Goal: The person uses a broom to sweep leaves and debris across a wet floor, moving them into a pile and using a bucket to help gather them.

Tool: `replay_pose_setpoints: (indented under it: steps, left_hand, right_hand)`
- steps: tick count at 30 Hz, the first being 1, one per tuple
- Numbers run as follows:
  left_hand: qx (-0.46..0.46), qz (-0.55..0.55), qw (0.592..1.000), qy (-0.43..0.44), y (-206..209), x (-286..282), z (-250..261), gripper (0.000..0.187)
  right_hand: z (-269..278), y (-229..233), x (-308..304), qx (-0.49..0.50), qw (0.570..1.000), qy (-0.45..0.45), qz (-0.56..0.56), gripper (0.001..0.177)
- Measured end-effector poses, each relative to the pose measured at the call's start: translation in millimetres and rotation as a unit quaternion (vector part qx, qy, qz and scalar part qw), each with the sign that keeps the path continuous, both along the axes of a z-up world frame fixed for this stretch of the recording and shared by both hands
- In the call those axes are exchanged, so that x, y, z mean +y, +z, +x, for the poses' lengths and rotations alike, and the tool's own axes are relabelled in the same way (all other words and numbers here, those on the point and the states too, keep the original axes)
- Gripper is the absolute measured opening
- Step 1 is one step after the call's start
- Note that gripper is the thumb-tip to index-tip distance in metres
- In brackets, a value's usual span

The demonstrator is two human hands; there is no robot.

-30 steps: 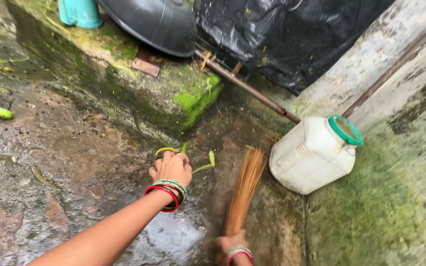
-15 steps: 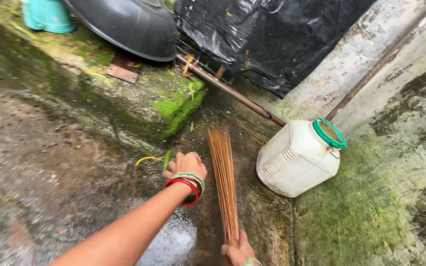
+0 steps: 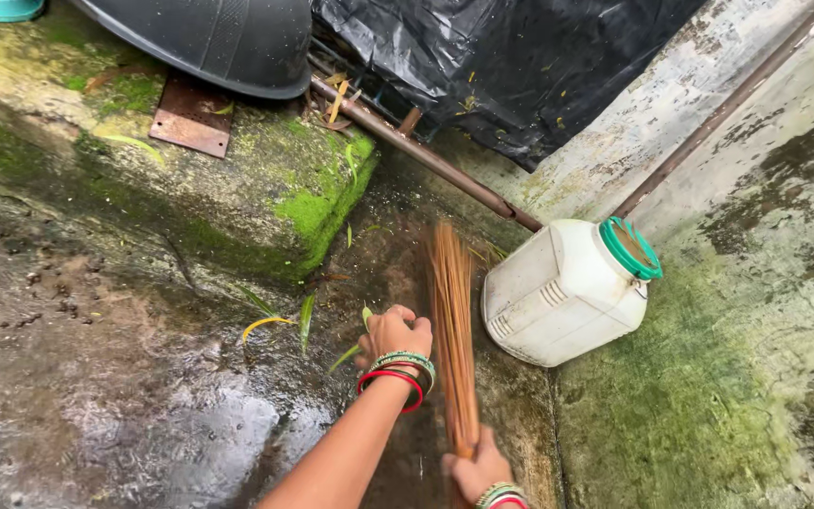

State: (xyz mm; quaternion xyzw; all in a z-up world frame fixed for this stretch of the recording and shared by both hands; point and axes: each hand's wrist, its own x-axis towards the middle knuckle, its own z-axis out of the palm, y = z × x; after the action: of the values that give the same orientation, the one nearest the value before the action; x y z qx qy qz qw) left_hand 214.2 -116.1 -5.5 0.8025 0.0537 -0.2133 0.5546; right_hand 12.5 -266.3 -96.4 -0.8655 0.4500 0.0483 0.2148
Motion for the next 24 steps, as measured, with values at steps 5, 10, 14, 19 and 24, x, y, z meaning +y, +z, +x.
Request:
replay_pose_setpoints:
  steps: [5, 10, 14, 19, 24]
  left_hand:
    - [0.003, -0.013, 1.000, -0.003, 12.9, 0.1, 4.6, 0.025]
    - [-0.156, 0.001, 0.988, -0.021, 7.7, 21.7, 6.6, 0.025]
    - [-0.237, 0.015, 0.971, -0.042, -7.0, 50.1, 15.4, 0.026]
    - [-0.212, 0.061, 0.973, -0.065, -8.9, 60.3, 37.5, 0.025]
    - [-0.224, 0.064, 0.970, -0.068, -14.3, 43.2, 49.3, 0.024]
  right_hand:
    - [24.7, 47.3, 11.6, 0.008, 1.000, -0.009, 0.022, 0.091]
    - [77.4, 12.6, 19.2, -0.046, 0.998, -0.036, -0.009, 0.085]
    - [120.0, -17.4, 20.2, -0.084, 0.992, -0.092, 0.004, 0.079]
    - [174.0, -46.2, -6.3, -0.133, 0.981, -0.138, 0.010, 0.081]
    - [213.7, -79.3, -78.0, -0.128, 0.972, -0.198, 0.020, 0.091]
